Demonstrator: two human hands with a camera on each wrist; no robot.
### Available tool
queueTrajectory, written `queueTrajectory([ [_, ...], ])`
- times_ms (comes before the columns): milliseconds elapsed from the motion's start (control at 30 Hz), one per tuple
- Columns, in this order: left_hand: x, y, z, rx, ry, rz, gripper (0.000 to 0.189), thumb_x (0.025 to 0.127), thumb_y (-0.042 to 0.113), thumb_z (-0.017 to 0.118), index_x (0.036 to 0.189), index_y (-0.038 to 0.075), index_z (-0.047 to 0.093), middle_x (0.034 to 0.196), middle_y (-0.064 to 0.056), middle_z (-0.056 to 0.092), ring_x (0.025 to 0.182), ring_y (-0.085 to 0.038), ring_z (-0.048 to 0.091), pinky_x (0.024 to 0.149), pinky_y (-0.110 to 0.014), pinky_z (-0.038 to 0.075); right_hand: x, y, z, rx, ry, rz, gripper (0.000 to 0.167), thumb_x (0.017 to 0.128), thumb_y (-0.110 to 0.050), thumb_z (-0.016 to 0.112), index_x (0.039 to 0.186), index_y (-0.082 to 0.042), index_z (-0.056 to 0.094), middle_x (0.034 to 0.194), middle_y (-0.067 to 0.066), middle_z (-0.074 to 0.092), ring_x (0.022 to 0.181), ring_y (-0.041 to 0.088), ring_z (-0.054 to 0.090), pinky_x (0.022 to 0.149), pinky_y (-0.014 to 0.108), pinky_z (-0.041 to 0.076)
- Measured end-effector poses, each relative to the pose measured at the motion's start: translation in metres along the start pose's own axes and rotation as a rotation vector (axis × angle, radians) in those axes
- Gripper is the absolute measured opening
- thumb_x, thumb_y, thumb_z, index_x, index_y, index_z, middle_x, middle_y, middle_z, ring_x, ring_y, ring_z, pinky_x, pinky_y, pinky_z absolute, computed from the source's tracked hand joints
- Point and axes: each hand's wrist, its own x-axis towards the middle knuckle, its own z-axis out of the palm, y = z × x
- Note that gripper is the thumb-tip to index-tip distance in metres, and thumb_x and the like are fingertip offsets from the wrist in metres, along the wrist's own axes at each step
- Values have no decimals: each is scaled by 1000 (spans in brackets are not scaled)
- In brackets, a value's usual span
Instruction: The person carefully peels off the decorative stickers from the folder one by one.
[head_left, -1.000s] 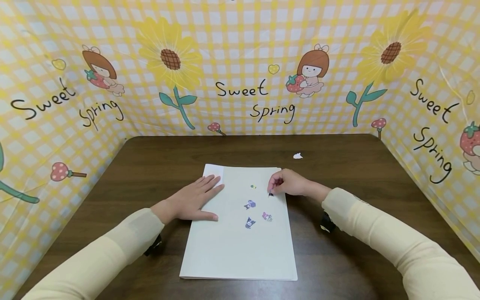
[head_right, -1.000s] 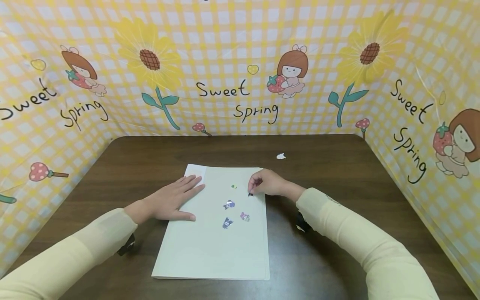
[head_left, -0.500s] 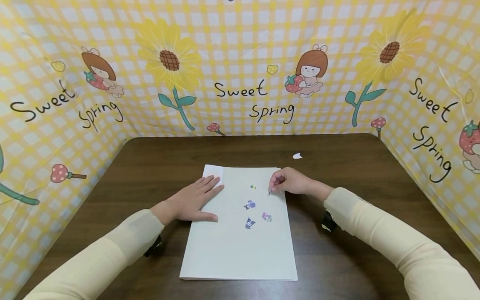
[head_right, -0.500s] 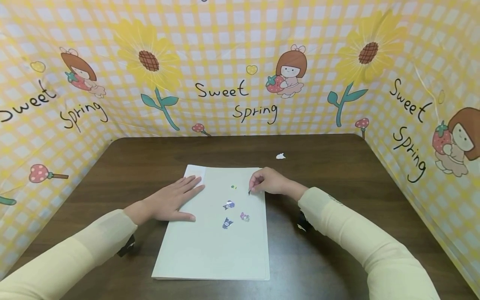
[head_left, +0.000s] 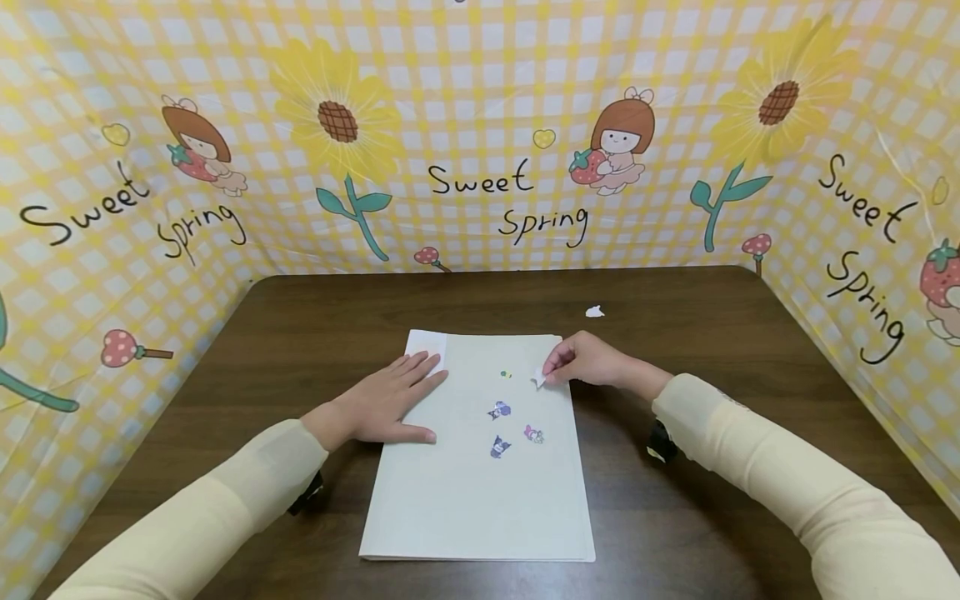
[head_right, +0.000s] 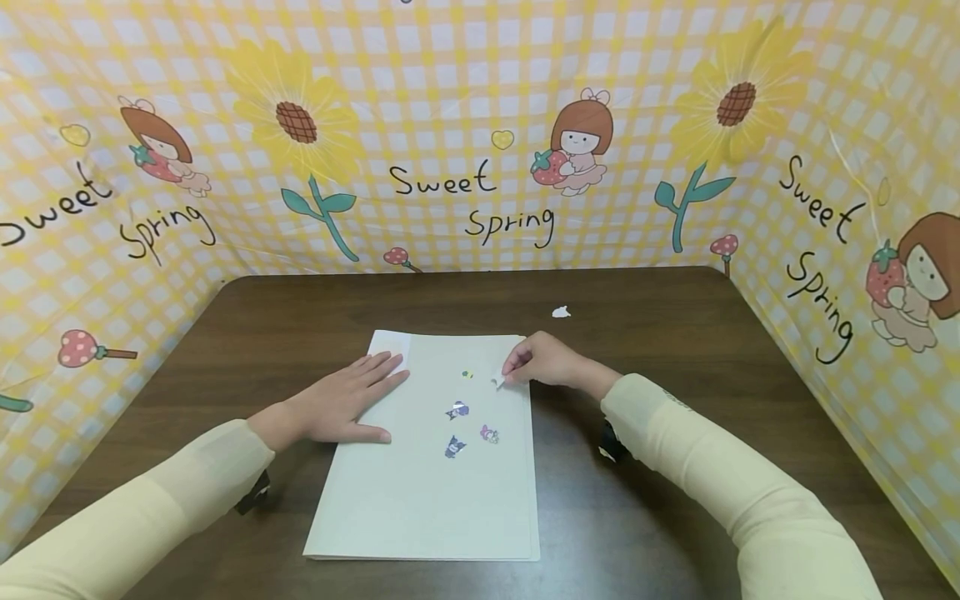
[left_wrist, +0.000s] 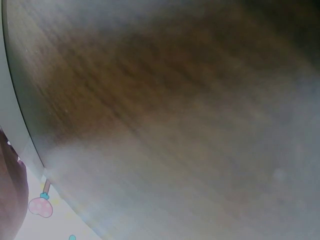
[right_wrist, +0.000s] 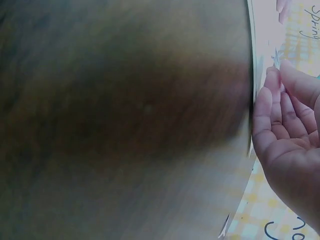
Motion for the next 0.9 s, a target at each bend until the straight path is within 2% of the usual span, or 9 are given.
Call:
queueTrajectory([
  [367, 0, 0, 1, -1, 12, 4, 100, 86, 79, 36, 156, 10, 20, 161, -14, 11, 147, -31, 6, 116, -46, 11, -1, 2, -5, 43, 26, 46, 9, 85, 0, 73, 92, 0, 68, 80, 4, 62, 76, 18, 51, 65, 27, 45],
  [500, 0, -1, 2, 5, 5, -4, 100, 85, 80, 35, 156, 11, 19, 161, -13, 9, 147, -30, 5, 116, -45, 10, -2, 5, -8, 57, 48, 39, 12, 85, 1, 72, 95, 3, 66, 82, 7, 61, 75, 17, 52, 63, 27, 45],
  [900, -1, 1, -2, -14, -3, 0, 100, 86, 80, 34, 156, 10, 19, 161, -14, 10, 147, -30, 6, 116, -44, 10, -5, 11, -22, 92, 137, 44, 16, 87, 2, 69, 103, 4, 65, 89, 10, 62, 80, 19, 54, 67, 33, 49],
])
